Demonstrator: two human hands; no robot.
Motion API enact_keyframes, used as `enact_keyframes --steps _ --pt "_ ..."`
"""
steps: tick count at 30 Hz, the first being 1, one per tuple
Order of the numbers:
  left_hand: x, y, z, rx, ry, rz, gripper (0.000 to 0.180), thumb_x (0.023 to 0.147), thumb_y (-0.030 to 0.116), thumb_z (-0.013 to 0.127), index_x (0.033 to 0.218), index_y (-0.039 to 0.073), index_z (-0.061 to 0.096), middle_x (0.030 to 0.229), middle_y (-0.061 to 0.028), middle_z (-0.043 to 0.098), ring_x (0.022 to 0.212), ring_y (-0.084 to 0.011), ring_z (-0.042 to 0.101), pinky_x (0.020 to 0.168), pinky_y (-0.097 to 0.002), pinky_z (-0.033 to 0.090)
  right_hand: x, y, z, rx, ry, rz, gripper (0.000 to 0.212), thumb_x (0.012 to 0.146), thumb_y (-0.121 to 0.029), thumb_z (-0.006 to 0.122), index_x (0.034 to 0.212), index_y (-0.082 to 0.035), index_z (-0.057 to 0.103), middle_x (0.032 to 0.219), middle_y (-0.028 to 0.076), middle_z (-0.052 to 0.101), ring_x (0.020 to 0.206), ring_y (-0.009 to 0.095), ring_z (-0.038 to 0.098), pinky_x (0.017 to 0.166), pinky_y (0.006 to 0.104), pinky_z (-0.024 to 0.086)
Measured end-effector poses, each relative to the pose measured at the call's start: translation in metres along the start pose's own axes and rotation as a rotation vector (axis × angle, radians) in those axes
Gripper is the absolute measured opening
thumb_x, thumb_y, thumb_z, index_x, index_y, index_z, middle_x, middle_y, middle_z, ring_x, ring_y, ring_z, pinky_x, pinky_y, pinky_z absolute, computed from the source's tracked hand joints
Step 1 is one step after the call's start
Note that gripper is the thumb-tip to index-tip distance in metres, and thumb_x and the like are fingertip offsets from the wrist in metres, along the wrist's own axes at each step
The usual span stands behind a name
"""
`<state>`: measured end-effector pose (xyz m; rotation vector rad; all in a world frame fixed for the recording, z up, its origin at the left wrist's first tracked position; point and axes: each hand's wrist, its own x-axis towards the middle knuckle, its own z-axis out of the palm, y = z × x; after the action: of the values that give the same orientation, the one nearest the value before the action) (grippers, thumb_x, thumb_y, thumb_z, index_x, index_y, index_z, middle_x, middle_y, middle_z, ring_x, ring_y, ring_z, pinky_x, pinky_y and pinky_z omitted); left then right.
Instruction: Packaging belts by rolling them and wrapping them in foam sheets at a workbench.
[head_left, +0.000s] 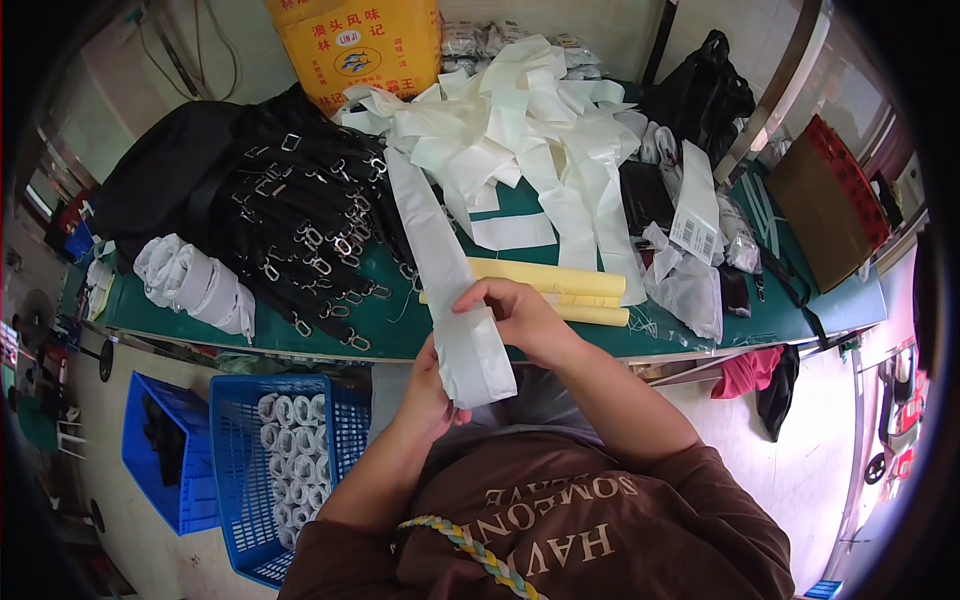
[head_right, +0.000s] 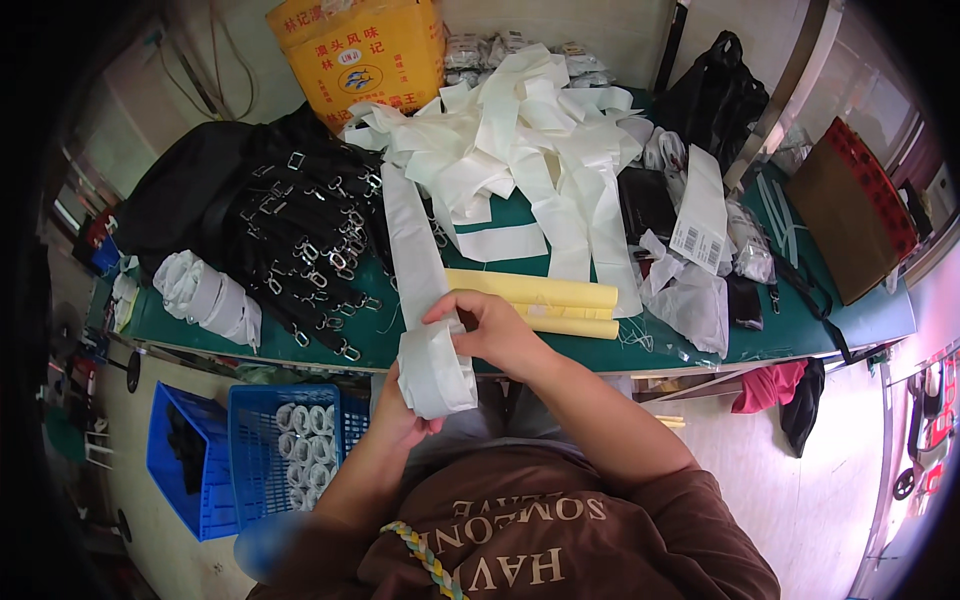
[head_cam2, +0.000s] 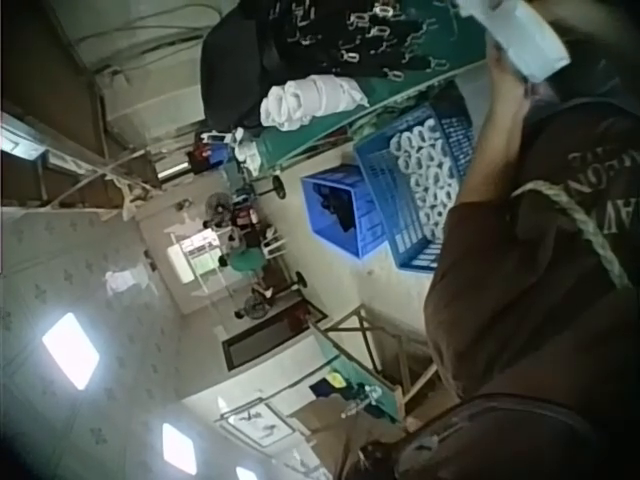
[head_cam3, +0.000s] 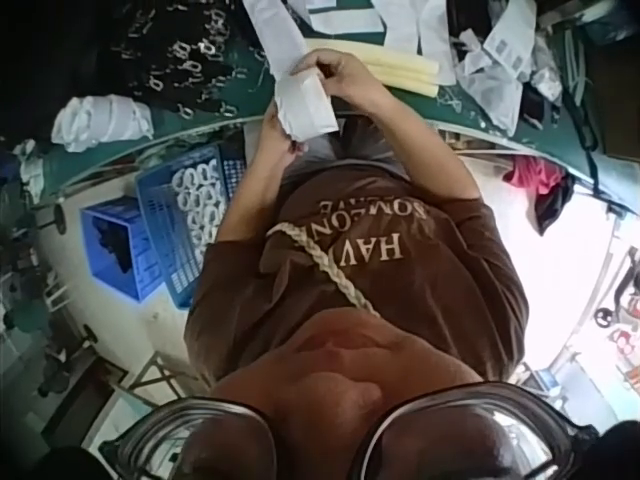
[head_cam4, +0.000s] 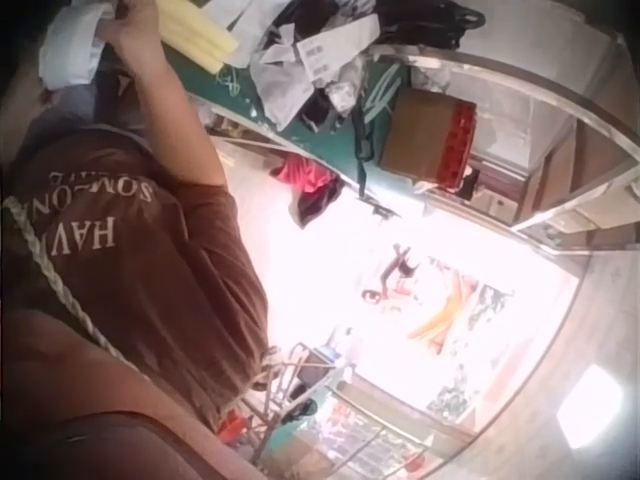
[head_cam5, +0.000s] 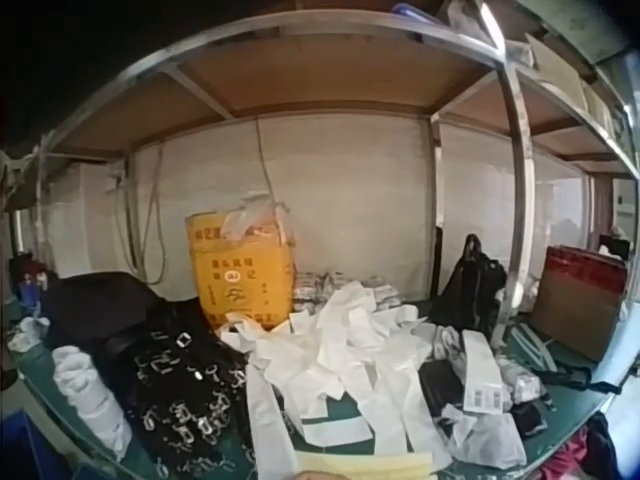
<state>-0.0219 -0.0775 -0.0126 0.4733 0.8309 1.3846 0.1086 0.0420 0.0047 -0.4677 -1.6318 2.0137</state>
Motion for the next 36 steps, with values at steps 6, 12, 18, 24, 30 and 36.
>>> enact_keyframes --steps 6,12,18,24,30,36 --pt "0.015 0.007 -0.007 0.268 0.035 0.174 0.051 0.081 0.015 0.064 0.126 0.007 0.042 0.110 -0.0045 0.056 0.099 -0.0150 0.056 0.085 -0.0279 0.044 -0.004 0.019 0.002 0.053 0.129 -0.125 0.017 0.076 0.006 0.065 0.088 -0.003 0.058 0.087 0.001 0.061 0.080 0.008 0.058 0.071 0.0226 0.047" --pt "0.025 0.015 -0.008 0.286 -0.086 0.308 0.054 0.073 0.005 0.070 0.122 0.004 0.047 0.110 -0.0033 0.057 0.105 -0.0141 0.054 0.092 -0.0277 0.040 -0.012 0.024 0.003 0.142 0.113 -0.186 0.034 0.076 0.004 0.068 0.102 -0.007 0.047 0.090 0.004 0.062 0.084 0.010 0.060 0.071 0.0241 0.048" --pt "0.024 0.015 0.001 0.298 -0.014 0.349 0.042 0.077 0.001 0.064 0.117 0.002 0.052 0.107 -0.0048 0.060 0.096 -0.0126 0.058 0.084 -0.0259 0.046 -0.019 -0.001 0.011 0.118 0.167 -0.021 0.072 0.070 0.007 0.068 0.128 -0.009 0.028 0.098 0.008 0.061 0.088 0.013 0.060 0.076 0.0272 0.047" --pt "0.024 0.004 0.002 0.267 0.083 0.362 0.040 0.077 -0.004 0.062 0.116 0.000 0.053 0.104 -0.0044 0.061 0.094 -0.0113 0.058 0.083 -0.0248 0.045 -0.022 -0.003 0.007 0.116 0.123 0.060 0.082 0.071 0.005 0.060 0.140 -0.007 0.017 0.099 0.012 0.060 0.088 0.016 0.058 0.077 0.0283 0.046" --pt "0.016 0.001 0.000 0.278 0.000 0.330 0.042 0.078 -0.002 0.063 0.117 0.001 0.052 0.102 -0.0036 0.060 0.094 -0.0114 0.057 0.084 -0.0248 0.045 -0.023 -0.007 -0.003 0.110 0.054 -0.017 0.051 0.081 -0.003 0.058 0.128 -0.001 0.040 0.102 0.006 0.059 0.091 0.013 0.057 0.081 0.0261 0.045" --pt "0.014 0.015 0.020 0.292 -0.064 0.336 0.048 0.074 0.003 0.069 0.119 0.002 0.051 0.105 -0.0033 0.059 0.098 -0.0116 0.055 0.087 -0.0271 0.043 -0.029 -0.001 0.000 0.079 0.029 -0.053 0.034 0.086 -0.002 0.056 0.119 0.000 0.049 0.104 0.003 0.058 0.094 0.008 0.055 0.083 0.0253 0.045"
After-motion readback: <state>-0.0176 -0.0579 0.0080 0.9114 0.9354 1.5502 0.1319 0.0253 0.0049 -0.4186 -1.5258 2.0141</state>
